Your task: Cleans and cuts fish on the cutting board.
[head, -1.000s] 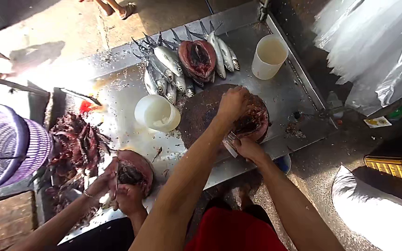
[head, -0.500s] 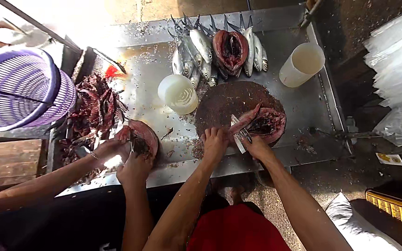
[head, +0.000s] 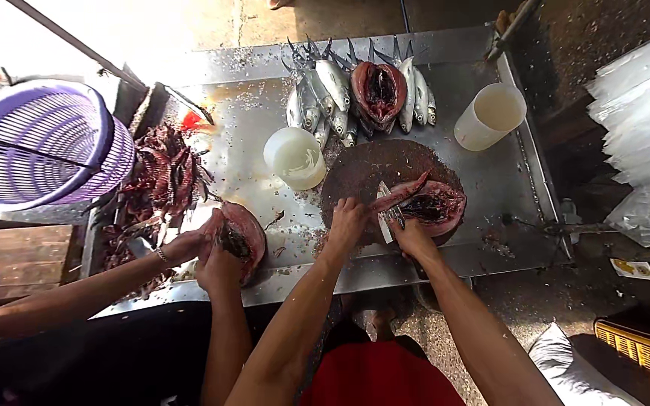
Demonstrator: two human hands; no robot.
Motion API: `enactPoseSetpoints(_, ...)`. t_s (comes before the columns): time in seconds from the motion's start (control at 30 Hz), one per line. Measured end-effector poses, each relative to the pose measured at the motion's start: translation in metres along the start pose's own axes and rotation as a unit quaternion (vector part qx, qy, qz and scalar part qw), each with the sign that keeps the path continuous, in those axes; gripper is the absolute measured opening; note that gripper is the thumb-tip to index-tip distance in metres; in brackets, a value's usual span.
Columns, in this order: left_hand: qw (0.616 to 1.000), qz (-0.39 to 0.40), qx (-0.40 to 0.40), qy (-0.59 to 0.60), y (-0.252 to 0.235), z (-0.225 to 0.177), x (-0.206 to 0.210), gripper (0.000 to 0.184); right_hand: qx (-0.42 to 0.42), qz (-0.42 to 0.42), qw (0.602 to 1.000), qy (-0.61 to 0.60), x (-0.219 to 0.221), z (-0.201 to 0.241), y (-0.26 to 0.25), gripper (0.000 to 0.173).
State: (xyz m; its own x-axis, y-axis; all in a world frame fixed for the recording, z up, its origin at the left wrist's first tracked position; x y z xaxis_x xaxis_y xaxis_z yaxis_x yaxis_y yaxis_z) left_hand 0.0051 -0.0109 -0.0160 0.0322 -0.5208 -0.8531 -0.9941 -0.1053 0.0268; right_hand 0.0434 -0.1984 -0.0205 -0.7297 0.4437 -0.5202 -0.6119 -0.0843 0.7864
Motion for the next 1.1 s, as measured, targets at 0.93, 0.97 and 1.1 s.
enactPoseSetpoints(0.93,0.981,-0.141,0.078,0.105,0.018,0.025,0.015,0.017,-0.050,-0.016,0.987,0.153,0.021,0.014,0.021,0.059)
enactPoseSetpoints(0.97,0.981,-0.141,0.071,0.109,0.018,0.025,0.014,0.017,-0.045,-0.033,0.985,0.161,0.021,0.023,0.021,0.059)
enactPoseSetpoints(1.1,0.986,-0.086,0.020,0.138,0.017,0.028,0.007,0.020,-0.017,-0.073,0.973,0.217,0.027,0.041,0.045,0.058)
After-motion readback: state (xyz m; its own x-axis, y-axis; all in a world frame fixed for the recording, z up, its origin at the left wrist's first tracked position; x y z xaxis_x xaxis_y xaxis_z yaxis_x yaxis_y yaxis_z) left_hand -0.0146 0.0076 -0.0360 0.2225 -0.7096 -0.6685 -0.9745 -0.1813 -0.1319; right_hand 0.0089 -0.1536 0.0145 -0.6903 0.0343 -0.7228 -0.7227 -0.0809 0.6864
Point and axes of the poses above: each hand's wrist, its own y-axis away from the middle knuckle, its own x-axis out of the palm, z = x × y, the point moved 7 cm from there along -y, towards the middle knuckle, and after that the axes turned 7 degrees about x, right-handed, at the moved point
